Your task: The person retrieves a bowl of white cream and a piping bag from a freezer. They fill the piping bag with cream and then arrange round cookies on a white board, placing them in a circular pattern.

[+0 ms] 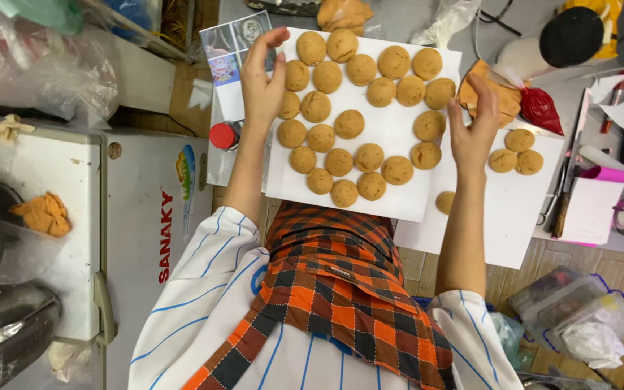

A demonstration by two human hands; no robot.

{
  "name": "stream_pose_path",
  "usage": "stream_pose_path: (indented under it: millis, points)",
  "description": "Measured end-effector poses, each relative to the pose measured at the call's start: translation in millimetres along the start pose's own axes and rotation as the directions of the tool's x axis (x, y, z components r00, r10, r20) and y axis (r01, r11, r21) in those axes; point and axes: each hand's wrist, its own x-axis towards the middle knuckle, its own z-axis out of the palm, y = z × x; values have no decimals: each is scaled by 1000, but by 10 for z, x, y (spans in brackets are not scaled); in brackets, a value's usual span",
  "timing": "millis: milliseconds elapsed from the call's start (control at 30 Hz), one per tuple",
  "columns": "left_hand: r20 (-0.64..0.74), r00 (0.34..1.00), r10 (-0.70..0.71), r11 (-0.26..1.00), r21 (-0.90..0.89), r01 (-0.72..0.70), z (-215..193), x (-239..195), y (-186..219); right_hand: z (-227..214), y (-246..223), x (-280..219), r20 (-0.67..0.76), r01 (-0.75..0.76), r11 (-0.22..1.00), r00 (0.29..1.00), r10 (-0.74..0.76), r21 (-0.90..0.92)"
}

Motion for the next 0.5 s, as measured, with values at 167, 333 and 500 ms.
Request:
stream_pose_path:
  millis: [167, 333, 500]
  points:
    - [1, 1000, 22, 997, 72, -22, -253, -27, -347, 210, -208, 525, 150, 251, 968, 958, -244, -30]
    - [159, 986, -59, 964, -248, 98, -162, 35, -584, 437, -437, 843, 354, 293, 956, 897, -264, -30]
    - [243, 965, 101, 994, -67, -87, 8, 135, -518, 271, -344, 725, 243, 152, 988, 959, -149, 10]
